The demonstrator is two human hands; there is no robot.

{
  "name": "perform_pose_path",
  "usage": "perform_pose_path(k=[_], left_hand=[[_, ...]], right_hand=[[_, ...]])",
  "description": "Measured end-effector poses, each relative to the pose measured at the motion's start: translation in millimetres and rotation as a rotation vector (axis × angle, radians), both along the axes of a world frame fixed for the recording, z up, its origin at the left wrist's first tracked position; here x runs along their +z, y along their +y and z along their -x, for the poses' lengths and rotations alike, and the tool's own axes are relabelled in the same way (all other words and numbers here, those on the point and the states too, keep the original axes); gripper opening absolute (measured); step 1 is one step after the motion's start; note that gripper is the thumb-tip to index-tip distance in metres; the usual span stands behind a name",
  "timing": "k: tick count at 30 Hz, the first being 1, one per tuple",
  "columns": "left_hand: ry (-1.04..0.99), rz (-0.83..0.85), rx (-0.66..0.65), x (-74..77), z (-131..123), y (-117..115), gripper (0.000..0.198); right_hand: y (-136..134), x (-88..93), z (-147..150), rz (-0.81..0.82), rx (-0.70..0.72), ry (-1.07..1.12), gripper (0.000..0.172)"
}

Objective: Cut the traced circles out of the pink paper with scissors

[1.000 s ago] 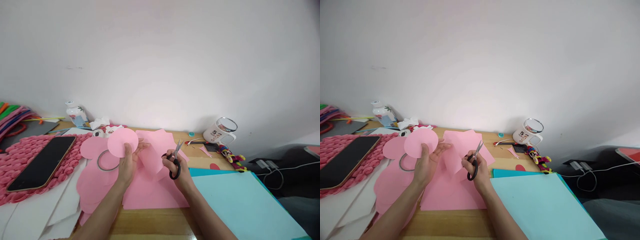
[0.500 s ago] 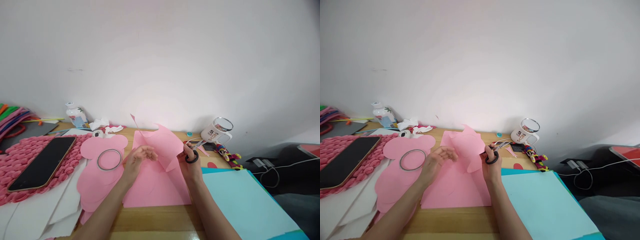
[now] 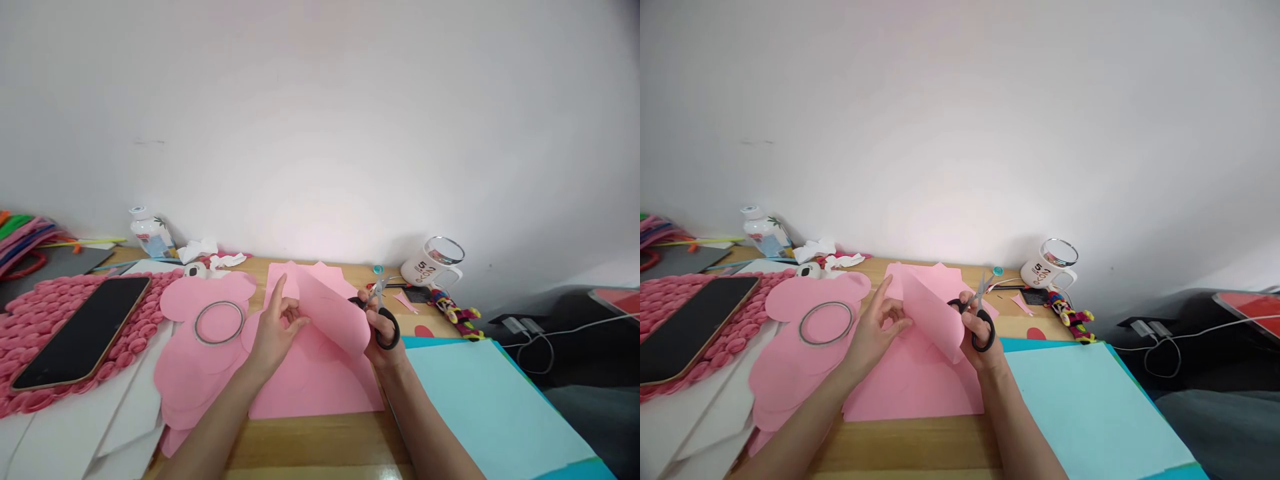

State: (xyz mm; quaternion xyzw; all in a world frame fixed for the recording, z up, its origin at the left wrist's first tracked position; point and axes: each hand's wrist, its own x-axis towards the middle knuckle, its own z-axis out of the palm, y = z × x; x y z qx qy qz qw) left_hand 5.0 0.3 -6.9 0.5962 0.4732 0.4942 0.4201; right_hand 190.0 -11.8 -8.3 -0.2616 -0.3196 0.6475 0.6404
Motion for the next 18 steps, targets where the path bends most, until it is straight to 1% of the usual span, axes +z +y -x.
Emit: perform_pose_path(k=[1,3,4,5,8,10,13,15,16,17,18], left_hand=[[0.018,-0.001,0.050,1.1,0,0,0.063],[0.048,-0.009,0.144,4.3,2,1,0.037],[0.049,-0.010,0.172,6.0,2,1,0.023],[0.041,-0.004,0.193,7.6,3,1,0.015],[-0.011,0.069,0.266,10.7,6,3,0.018],[-0.040,0.118,0.344,11.1,9,4,0.024],[-0.092,0.093,0.450,9.3,12,7,0.029],[-0.139,0.065,0.473,7.4,14,8,0.030],[-0.176,0.062,0.468,6.7,14,9,0.032],[-0.225,0.062,0.450,6.4,15,9,0.034],[-0.291,0.061,0.425,6.5,15,10,0.037]], right_hand=[[0,0.1,0,0.001,0.002,0.001,0.034],[1,0.1,1,0.001,-0.003,0.008,0.032],[3,0.0,1,-0.004,-0.017,0.017,0.031],[4,-0.1,1,-0.014,-0.045,0.032,0.030],[11,0.2,0,-0.053,-0.219,0.079,0.028],[15,0.5,-1,-0.051,-0.387,0.071,0.025],[18,0.1,-2,-0.045,-0.693,-0.064,0.021],[17,-0.7,-2,-0.067,-0.857,-0.212,0.016],[16,-1.3,-2,-0.081,-0.891,-0.280,0.015],[15,-1.8,-1,-0.098,-0.890,-0.338,0.014],[14,-2.3,0,-0.117,-0.861,-0.387,0.015]])
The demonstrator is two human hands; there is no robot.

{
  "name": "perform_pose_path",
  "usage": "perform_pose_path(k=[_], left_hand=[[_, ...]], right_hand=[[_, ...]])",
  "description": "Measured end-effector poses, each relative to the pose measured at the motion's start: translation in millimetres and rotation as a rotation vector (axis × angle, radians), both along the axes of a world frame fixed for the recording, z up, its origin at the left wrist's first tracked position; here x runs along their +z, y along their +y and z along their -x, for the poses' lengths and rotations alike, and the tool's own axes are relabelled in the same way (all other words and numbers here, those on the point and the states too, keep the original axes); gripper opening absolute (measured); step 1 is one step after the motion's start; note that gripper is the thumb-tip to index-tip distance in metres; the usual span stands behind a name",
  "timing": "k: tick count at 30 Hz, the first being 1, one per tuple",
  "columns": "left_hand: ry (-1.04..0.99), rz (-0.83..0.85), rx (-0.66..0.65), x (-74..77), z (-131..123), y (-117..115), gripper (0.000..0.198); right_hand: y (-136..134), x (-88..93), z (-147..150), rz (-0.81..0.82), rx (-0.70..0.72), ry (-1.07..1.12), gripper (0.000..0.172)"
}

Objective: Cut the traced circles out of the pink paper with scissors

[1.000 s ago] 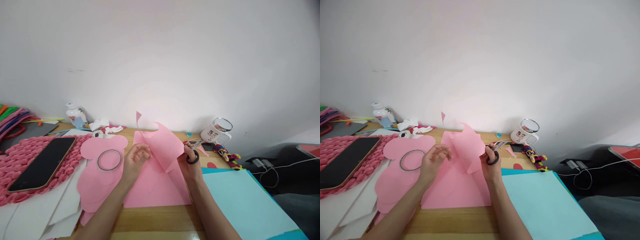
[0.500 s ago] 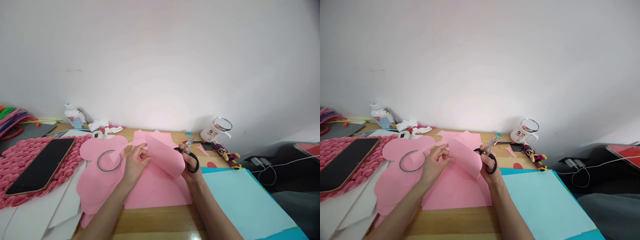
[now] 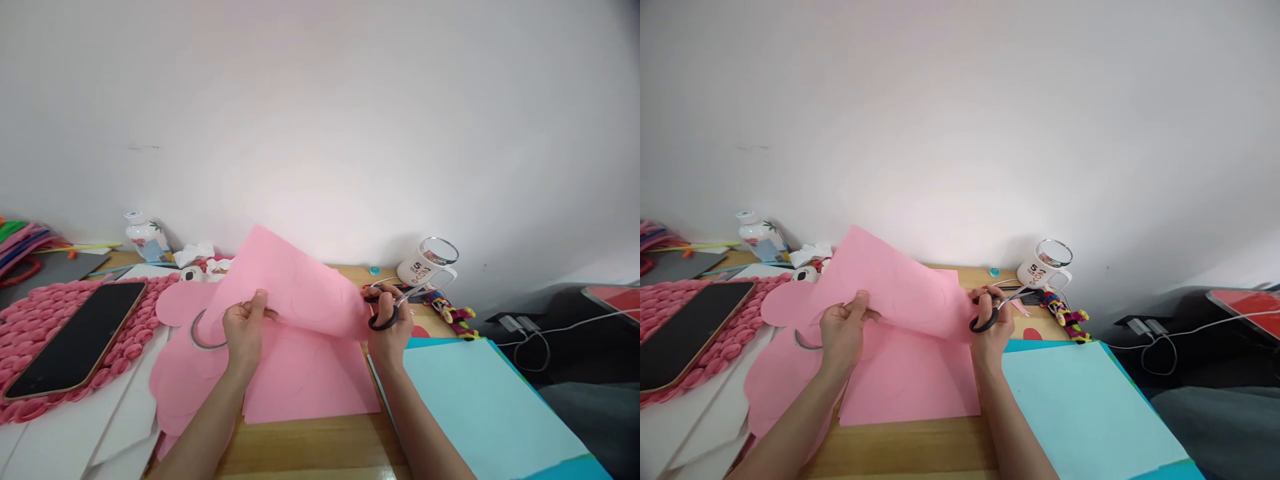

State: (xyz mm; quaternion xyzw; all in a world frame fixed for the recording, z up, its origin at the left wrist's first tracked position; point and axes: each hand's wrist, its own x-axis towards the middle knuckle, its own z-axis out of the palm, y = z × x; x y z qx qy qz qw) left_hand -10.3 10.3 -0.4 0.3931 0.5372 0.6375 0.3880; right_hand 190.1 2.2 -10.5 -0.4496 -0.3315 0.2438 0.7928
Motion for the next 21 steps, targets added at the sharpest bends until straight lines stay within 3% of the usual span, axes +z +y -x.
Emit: perform_pose_path(k=[6,12,14,17,21], left_hand=[[-0.440,-0.126,-0.001,8.0,2,6,0.031],[-0.565,-0.097,-0.030,7.6,8,11,0.035],[-0.501,-0.110,-0.096,6.4,8,10,0.034],[-0.191,-0.155,-0.111,5.4,5,3,0.026],[0.305,-0.454,0.153,1.2,-4,-12,0.028]], right_hand=[[-1,-5.0,1,0.130,0.308,-0.156,0.023],[6,-16.4,-6,0.381,0.442,0.092,0.041],[8,-18.9,-6,0.405,0.481,0.201,0.044],[10,-21.0,-5,0.369,0.451,0.311,0.042],[13,-25.7,-6,0.294,0.308,0.371,0.037]])
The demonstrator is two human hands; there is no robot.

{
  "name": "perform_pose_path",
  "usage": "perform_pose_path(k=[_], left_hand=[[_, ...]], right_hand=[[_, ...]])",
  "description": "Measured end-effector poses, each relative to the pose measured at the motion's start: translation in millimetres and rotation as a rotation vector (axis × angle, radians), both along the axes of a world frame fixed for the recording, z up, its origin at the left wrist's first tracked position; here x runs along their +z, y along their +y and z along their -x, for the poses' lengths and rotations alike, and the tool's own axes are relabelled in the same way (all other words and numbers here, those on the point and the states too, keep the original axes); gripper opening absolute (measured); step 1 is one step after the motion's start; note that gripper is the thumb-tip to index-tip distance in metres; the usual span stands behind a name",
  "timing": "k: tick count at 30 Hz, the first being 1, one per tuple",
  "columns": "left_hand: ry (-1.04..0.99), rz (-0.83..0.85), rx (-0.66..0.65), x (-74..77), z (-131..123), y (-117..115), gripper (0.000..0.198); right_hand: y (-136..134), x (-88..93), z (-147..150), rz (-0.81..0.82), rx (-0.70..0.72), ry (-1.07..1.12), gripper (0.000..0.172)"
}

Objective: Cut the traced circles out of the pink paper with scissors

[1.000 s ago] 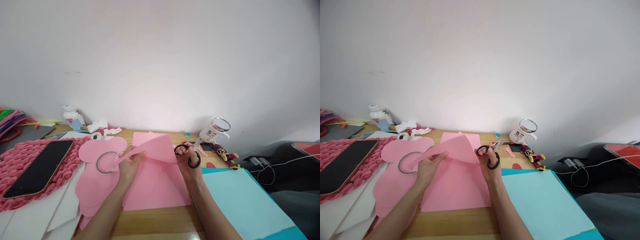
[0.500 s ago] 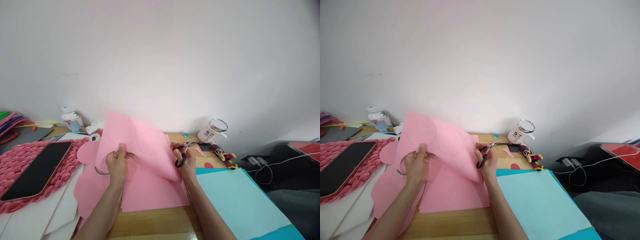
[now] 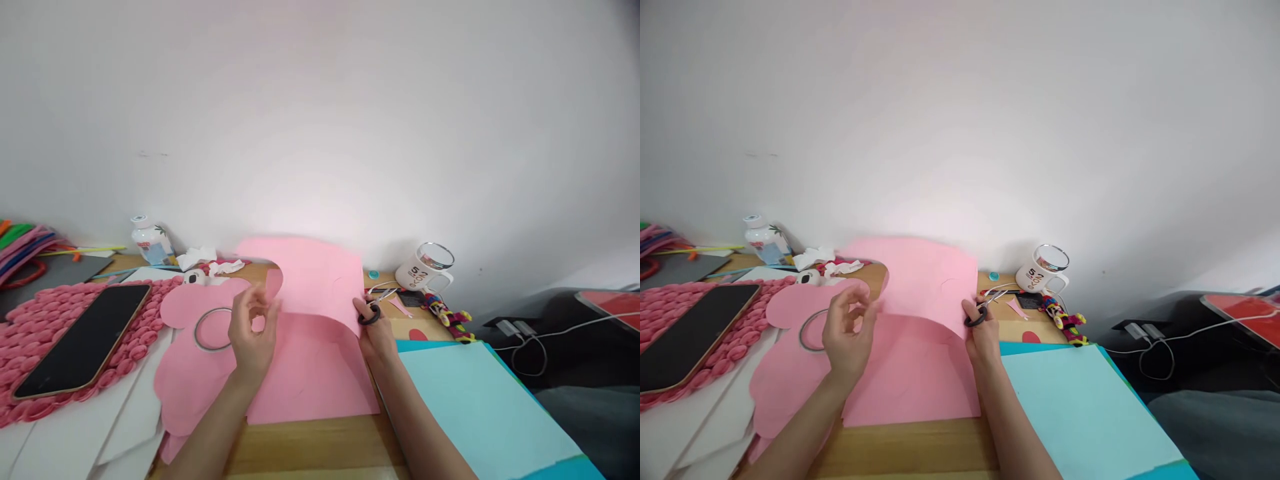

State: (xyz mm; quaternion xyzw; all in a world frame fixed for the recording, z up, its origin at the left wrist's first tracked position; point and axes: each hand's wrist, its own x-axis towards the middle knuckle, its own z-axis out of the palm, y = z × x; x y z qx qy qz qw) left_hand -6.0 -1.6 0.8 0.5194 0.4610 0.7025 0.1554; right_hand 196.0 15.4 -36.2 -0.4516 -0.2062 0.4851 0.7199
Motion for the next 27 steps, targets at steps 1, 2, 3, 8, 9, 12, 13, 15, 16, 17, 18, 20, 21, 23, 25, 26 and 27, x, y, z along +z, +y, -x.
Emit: perform_pose_path(k=[1,2,3,8,9,12,13,15,16,17,18,20,21,23,25,26,27], left_hand=[[0.096,-0.059,0.047,-1.8,-2,-4,0.017],[0.220,-0.066,-0.008,-3.7,-5,-7,0.004],[0.335,-0.067,-0.117,-5.5,-7,-10,0.009],[0.416,0.270,-0.710,-8.3,-19,-17,0.020],[0.354,0.333,-0.746,-8.1,-21,-18,0.028],[0.164,0.476,-0.697,-8.3,-23,-18,0.040],[0.111,0.510,-0.648,-9.2,-24,-18,0.041],[0.023,0.526,-0.516,-11.9,-24,-16,0.041],[-0.019,0.501,-0.440,-13.4,-24,-15,0.042],[-0.065,0.459,-0.358,-14.6,-24,-14,0.044],[-0.113,0.415,-0.283,-15.2,-23,-13,0.047],[-0.217,0.350,-0.156,-13.8,-22,-12,0.052],[-0.266,0.334,-0.111,-11.7,-20,-12,0.054],[-0.351,0.329,-0.047,-5.2,-18,-12,0.057],[-0.406,0.310,0.014,2.0,-15,-12,0.060],[-0.403,0.295,0.015,4.9,-14,-12,0.059],[-0.395,0.274,-0.017,6.9,-14,-12,0.057]], right_hand=[[1,-1.4,0,-0.008,-0.026,0.007,0.036],[1,-2.5,1,-0.015,-0.042,0.012,0.036],[2,-3.2,2,-0.021,-0.046,0.017,0.036],[-4,2.4,15,-0.068,-0.001,0.012,0.038],[-6,4.7,18,-0.082,0.008,0.005,0.038],[-14,10.6,26,-0.126,0.073,-0.035,0.036],[-16,11.9,28,-0.158,0.135,-0.104,0.035],[-19,13.8,30,-0.185,0.209,-0.216,0.033],[-20,14.8,31,-0.199,0.241,-0.258,0.032],[-21,16.0,31,-0.218,0.267,-0.288,0.031],[-22,17.4,32,-0.247,0.297,-0.319,0.031],[-25,20.9,32,-0.322,0.405,-0.406,0.030],[-26,22.6,32,-0.358,0.489,-0.471,0.031],[-31,25.1,33,-0.391,0.709,-0.595,0.037],[-36,25.3,35,-0.378,0.902,-0.684,0.046],[-38,24.7,36,-0.361,0.950,-0.723,0.047],[-39,23.7,37,-0.345,0.972,-0.750,0.048]])
